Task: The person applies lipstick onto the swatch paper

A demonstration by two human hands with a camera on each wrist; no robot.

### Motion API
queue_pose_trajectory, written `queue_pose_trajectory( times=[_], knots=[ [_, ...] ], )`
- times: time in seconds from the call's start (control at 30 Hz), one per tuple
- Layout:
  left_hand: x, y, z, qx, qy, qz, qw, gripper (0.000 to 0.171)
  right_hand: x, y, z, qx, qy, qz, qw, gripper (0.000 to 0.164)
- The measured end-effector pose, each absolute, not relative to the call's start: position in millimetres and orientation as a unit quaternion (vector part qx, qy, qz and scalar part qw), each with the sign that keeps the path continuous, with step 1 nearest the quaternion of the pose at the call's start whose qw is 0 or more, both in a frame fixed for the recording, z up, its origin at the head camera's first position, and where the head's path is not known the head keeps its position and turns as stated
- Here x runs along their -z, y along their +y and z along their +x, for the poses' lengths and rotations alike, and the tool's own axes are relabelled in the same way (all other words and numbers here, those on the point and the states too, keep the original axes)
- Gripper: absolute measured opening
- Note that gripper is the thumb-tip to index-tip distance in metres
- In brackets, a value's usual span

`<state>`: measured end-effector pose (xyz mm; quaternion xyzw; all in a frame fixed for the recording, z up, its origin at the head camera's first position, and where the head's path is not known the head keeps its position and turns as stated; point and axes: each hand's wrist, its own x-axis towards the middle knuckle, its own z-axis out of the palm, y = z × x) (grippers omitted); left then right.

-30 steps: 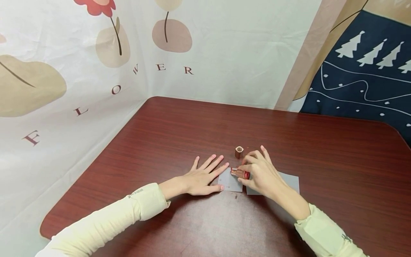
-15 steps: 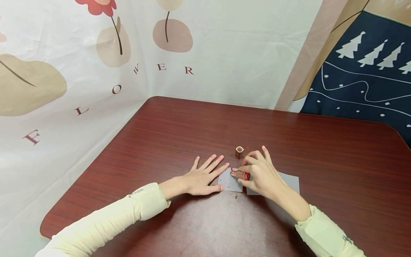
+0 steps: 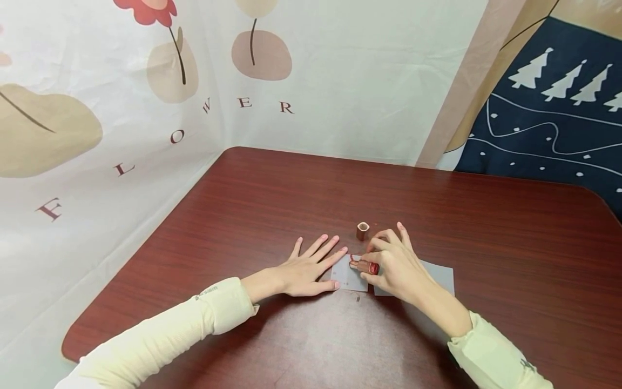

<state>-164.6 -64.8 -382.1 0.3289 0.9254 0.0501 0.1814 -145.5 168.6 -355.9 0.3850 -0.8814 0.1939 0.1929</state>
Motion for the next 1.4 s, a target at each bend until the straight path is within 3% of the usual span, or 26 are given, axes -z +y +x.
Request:
queue_pose_trajectory(
  times=[1.4],
  knots=[
    [380.5, -64.8, -164.0, -0.045, 0.926, 0.328, 0.181, 0.072, 357.0, 168.9, -141.2, -0.207, -0.877, 0.393, 0.183, 0.026]
  ],
)
